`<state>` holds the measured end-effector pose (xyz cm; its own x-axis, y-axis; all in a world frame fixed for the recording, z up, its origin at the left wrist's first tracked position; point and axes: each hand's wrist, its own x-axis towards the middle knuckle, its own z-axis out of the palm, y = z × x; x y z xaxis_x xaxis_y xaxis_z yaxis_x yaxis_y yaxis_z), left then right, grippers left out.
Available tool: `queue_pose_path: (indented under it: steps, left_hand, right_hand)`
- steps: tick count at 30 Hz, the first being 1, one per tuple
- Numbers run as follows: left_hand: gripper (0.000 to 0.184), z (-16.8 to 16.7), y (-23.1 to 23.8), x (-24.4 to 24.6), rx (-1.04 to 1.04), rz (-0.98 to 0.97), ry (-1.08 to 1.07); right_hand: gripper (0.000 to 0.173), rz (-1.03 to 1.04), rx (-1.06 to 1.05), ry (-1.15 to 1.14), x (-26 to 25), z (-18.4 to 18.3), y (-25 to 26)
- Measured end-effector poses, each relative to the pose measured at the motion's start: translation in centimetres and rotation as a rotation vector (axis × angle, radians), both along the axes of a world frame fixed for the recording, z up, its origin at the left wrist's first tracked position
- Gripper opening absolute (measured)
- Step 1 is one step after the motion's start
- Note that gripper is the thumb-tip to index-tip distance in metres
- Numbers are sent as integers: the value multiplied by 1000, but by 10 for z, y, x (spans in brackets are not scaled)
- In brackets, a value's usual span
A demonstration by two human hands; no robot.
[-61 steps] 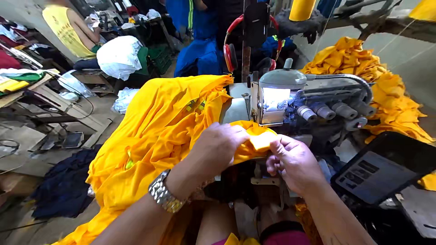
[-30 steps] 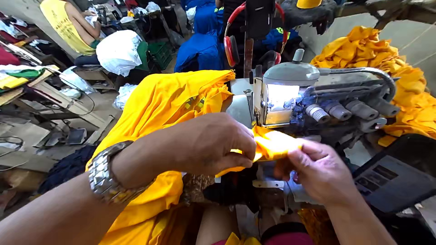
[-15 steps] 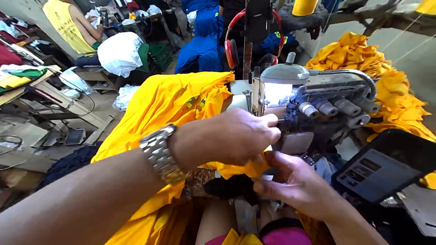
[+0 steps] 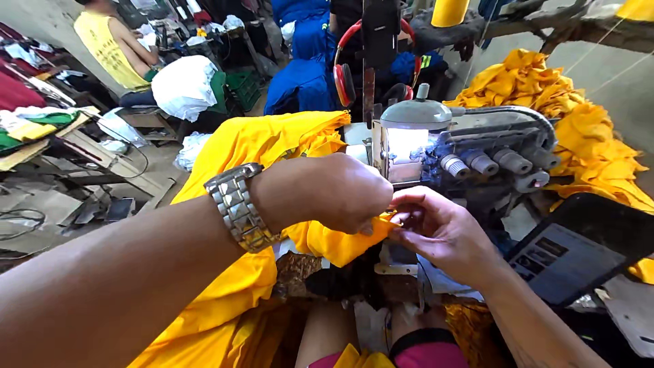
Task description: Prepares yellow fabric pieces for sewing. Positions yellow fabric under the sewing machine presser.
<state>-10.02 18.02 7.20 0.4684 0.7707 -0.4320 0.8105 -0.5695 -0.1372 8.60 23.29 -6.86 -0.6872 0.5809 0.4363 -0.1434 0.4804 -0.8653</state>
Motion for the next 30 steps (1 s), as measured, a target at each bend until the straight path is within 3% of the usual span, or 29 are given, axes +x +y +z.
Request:
queue_pose_path:
  steps: [2,7,11,14,17,20,23,30]
  left_hand:
    - [28,-3,-2,0,44,16,4]
    - [18,3,-7,6,21,-19,-7]
    - [17,5,-10,7,9,-22,8]
    - [15,9,-9,11,-11,-50,-1]
    - [9,11,-5,18,1,-80,-2]
    - [20,-2,9,9,8,-107,47]
    - [25,-14,19,2,-21,-68,151]
    - [20,-9,26,-7,162,-181,110]
  right_hand:
    - [43,-13,29,1,0,-1,0]
    - [34,-55,179,-3,-2,-5,4]
    - [24,-131,420,-15,-5,-5,11]
    - [18,-88,493,-95,-9,-3,17]
    - [5,98,244,-141,-9,4,6]
    - [20,203,-10,-180,0,-20,-12]
    - [34,108,-34,-140,7,-51,-25]
    - [30,157,-67,-48,-7,-43,-3]
